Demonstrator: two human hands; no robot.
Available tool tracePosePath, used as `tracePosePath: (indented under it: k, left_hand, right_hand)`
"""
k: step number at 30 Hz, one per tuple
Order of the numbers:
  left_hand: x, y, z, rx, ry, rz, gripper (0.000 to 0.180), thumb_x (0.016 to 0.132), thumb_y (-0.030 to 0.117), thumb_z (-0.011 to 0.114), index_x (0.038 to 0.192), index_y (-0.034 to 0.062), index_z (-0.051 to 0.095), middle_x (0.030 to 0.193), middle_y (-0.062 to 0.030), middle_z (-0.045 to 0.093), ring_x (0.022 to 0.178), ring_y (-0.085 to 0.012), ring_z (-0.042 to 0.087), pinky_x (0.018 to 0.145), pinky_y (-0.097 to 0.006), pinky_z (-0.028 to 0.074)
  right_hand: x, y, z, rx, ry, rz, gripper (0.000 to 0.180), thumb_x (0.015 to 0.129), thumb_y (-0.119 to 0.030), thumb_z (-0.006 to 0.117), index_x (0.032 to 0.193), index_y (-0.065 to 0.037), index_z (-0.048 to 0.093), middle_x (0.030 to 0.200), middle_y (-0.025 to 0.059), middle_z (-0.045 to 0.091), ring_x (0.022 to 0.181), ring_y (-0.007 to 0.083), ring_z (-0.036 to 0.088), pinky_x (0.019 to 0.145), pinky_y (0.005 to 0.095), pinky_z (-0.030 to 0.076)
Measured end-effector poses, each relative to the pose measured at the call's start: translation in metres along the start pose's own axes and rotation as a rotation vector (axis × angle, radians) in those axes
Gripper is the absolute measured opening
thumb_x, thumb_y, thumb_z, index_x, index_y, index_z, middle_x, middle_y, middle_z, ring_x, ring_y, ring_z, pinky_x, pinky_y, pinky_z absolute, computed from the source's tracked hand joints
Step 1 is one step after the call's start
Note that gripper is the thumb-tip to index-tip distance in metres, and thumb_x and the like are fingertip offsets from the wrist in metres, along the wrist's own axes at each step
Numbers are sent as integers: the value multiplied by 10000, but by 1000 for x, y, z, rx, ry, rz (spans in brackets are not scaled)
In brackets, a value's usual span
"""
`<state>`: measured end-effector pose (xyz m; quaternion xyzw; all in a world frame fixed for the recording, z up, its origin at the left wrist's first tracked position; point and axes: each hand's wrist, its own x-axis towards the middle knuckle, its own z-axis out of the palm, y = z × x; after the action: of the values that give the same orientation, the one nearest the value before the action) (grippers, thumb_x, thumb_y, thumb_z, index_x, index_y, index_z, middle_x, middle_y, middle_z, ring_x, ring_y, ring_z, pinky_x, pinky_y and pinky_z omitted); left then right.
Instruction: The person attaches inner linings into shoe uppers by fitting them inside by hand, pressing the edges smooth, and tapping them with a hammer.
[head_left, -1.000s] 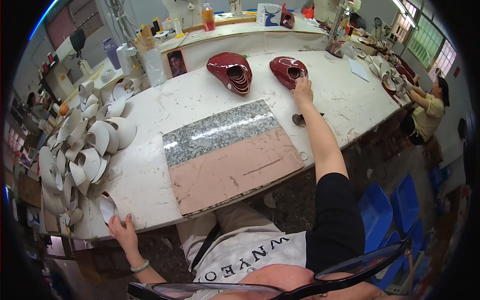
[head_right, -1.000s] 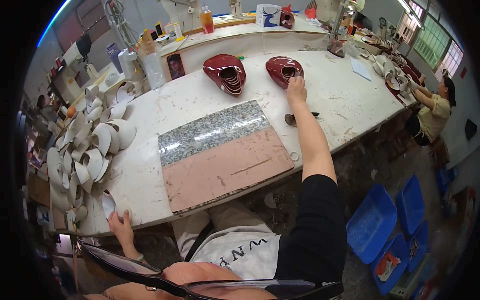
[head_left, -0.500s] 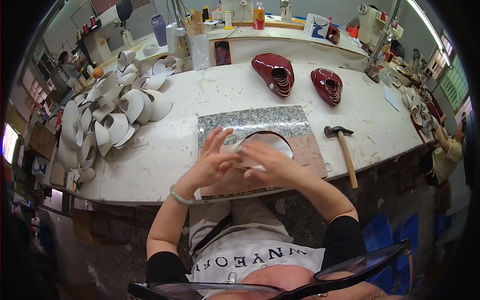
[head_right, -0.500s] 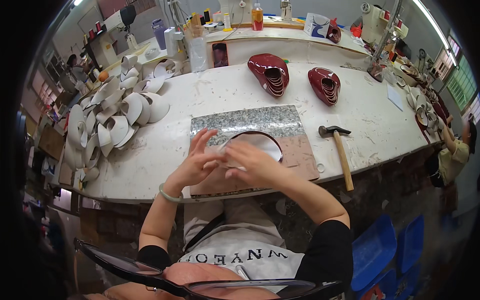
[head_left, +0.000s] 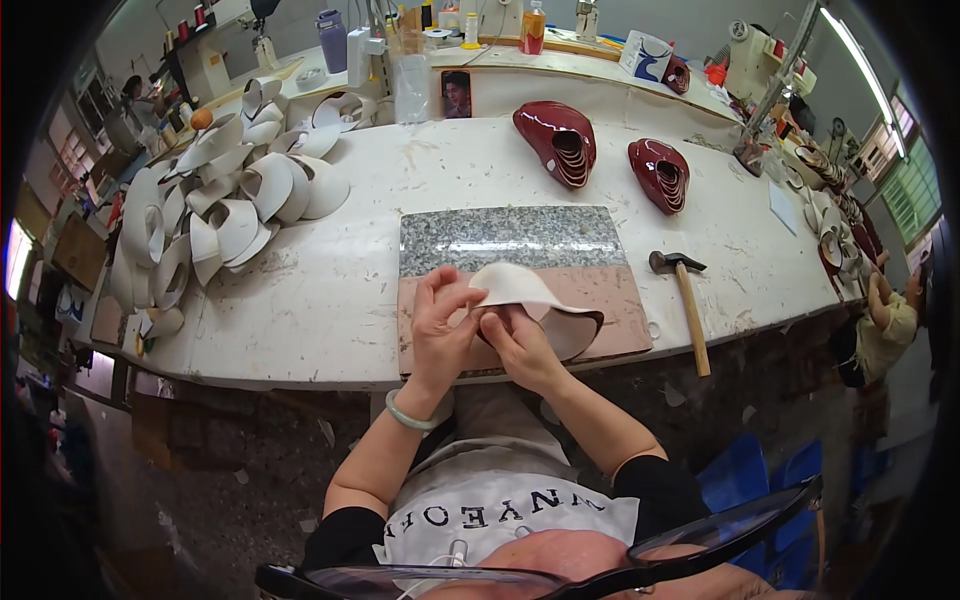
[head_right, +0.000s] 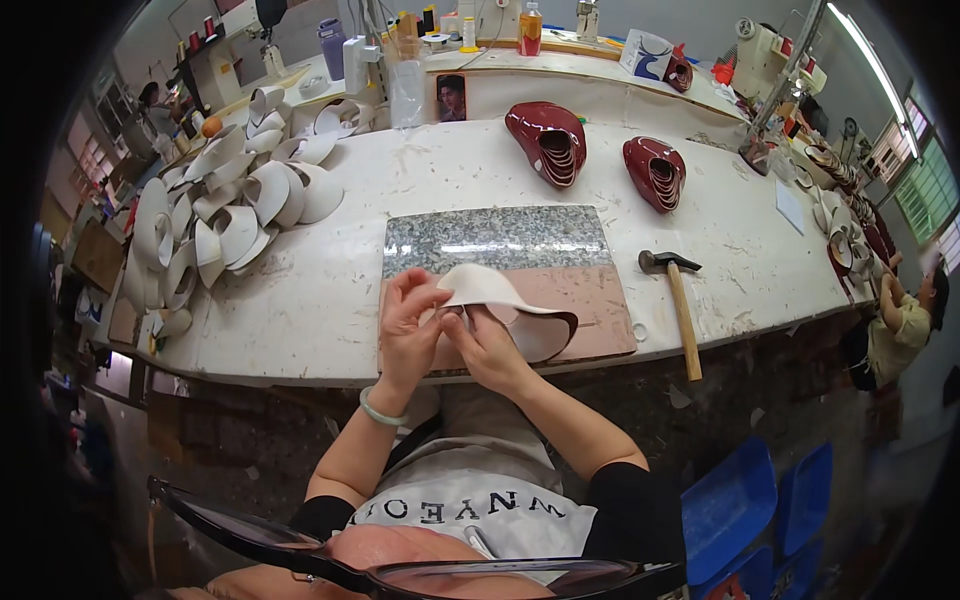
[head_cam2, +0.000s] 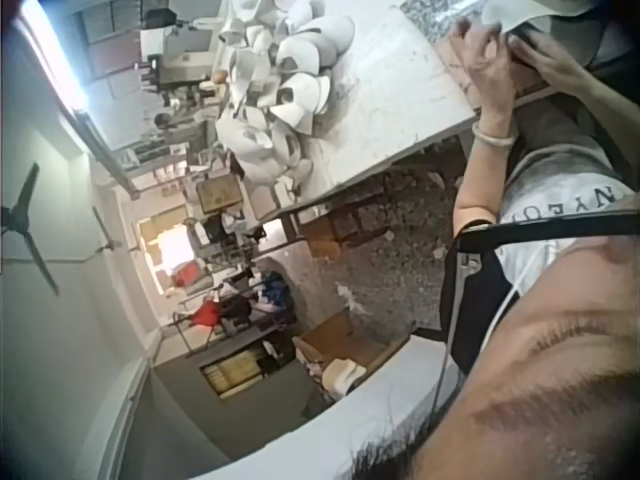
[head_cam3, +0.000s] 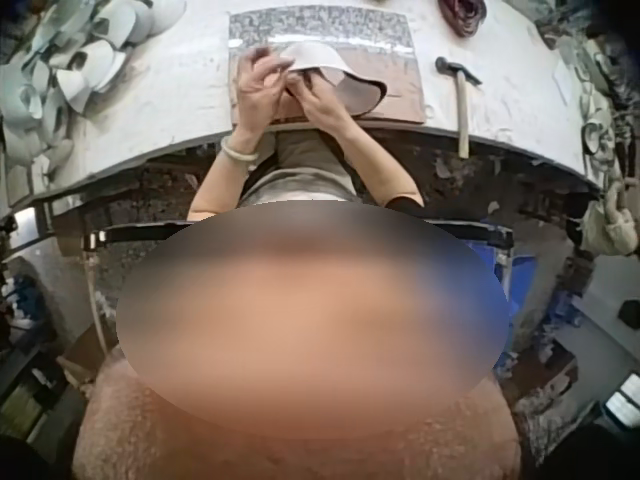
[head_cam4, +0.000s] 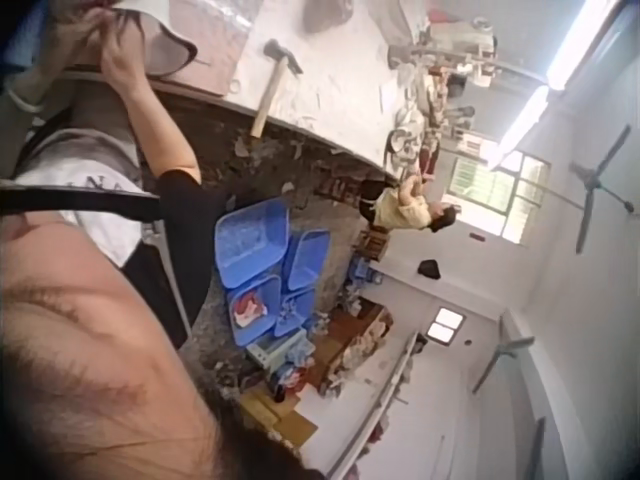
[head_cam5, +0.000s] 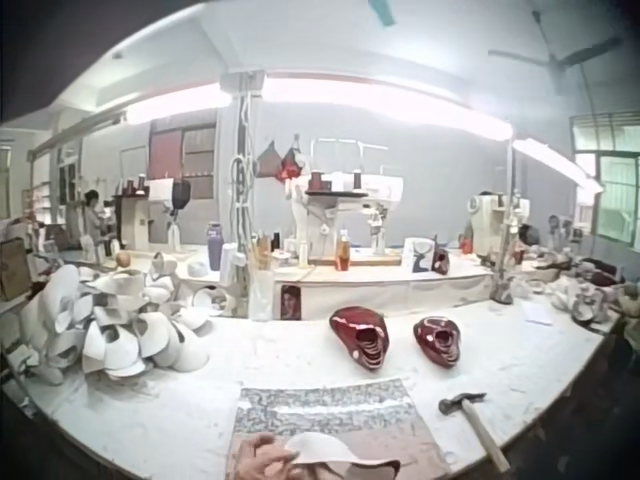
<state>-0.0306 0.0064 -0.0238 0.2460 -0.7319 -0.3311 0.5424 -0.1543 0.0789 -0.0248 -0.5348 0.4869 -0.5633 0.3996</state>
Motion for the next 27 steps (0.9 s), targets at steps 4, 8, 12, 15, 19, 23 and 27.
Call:
tracePosePath:
  k: [4,8,12,15,19,23,27]
  left_hand:
    - [-14,-7,16,-235,64,-183,185,872,50,663,1052,13,682,945,-85,622,803,-175,608,673,-265,503]
    - [7,13,10,-75,135,-304,190,957,168,581,959,-13,638,732,-58,617,651,-143,556,622,-276,471]
    - [45,7,-29,-332,143,-638,271,983,259,521,939,5,604,765,-59,638,716,-151,603,666,-299,497]
    - [48,3,-23,-958,83,-600,224,951,203,577,1061,9,564,900,-57,642,848,-146,618,796,-296,504]
    - [44,-4,-23,-638,-201,-389,472,853,19,673,1279,7,469,1134,-70,629,1042,-164,604,917,-301,478]
    - [34,-17,-26,-888,-362,-870,303,920,116,624,1203,23,566,1092,-73,653,998,-148,630,864,-314,518]
    - [22,-19,-3,-1409,-340,-890,263,978,176,540,1197,35,570,1054,-45,655,960,-146,637,830,-310,534]
  right_hand:
    - [8,16,4,69,118,59,366,979,-303,550,1189,-3,537,989,90,643,898,126,578,798,269,466]
    - [22,10,4,-177,151,-42,265,967,-259,559,1030,-11,630,729,120,624,641,155,572,608,312,465]
    - [25,-36,-10,-140,-37,53,308,982,-265,543,987,22,653,764,98,645,704,121,582,654,254,453]
    - [25,-28,-13,235,-20,12,418,993,-332,511,1104,55,623,1025,66,654,918,135,596,836,248,458]
    - [35,-30,-24,901,-27,15,522,991,-393,445,1326,8,441,1250,130,575,1120,225,583,978,395,461]
    - [46,-22,-35,1003,31,14,565,1013,-441,333,1361,0,396,1333,141,523,1234,268,507,1061,449,379]
    - [55,-17,-42,942,-11,42,528,1007,-417,385,1344,-13,429,1297,129,550,1158,243,544,1009,385,413]
